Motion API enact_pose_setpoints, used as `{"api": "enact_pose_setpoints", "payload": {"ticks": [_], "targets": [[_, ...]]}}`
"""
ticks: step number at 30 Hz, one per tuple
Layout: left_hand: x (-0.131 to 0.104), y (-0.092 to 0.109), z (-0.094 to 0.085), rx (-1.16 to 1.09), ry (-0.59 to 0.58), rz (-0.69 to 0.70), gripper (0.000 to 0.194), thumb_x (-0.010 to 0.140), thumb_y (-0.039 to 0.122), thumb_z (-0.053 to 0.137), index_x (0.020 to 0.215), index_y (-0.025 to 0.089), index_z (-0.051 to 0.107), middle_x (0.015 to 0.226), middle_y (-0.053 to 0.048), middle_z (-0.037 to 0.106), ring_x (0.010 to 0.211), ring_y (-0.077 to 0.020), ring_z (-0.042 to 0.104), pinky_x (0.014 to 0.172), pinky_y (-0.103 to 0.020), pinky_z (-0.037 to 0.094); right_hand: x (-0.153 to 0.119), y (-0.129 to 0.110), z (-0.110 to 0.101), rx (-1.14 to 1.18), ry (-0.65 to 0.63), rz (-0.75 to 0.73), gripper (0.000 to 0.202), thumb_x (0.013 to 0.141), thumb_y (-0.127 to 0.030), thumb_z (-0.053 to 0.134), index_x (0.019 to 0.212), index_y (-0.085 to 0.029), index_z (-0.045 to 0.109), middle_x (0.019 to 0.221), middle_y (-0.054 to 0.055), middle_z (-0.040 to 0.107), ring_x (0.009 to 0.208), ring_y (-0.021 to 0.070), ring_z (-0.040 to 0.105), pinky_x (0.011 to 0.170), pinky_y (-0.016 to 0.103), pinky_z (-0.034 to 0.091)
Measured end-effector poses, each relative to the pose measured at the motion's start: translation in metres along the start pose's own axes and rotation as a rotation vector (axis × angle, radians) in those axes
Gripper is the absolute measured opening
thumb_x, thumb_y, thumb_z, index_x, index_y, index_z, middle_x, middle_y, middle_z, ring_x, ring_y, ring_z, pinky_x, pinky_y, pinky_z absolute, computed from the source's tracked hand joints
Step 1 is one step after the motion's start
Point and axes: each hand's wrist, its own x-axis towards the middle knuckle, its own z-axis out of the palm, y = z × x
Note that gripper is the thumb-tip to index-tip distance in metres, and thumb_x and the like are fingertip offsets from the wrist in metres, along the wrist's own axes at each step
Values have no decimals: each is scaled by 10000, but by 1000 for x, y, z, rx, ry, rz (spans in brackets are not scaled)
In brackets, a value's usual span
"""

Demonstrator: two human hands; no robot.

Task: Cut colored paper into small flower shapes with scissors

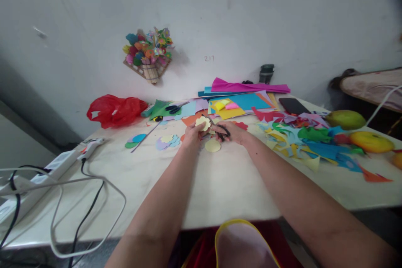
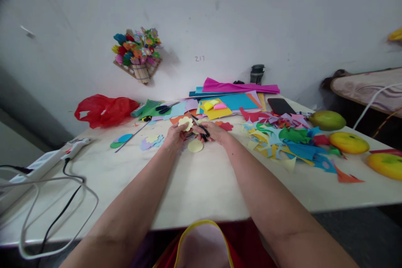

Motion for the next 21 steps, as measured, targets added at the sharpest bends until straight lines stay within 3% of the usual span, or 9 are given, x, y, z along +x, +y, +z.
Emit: {"api": "enact_pose_setpoints", "payload": {"ticks": [7,21], "targets": [[1,1,-1,-10,4,0,170,628,70,720,784,113,666,798,-77,711,745,-177,688,751,-308,580,-1,0,0,-28,-12,-9,209,839,-334,621,771,-144,567,601,28,651,407,74,536,298,161,267],[3,5,-12,39,-132,-45,201,595,65,722,790,63,675,773,-111,713,700,-205,696,771,-349,575,-7,-9,-3,-163,-102,-27,223,840,-350,619,778,-141,577,611,20,630,425,70,528,306,162,252]]}}
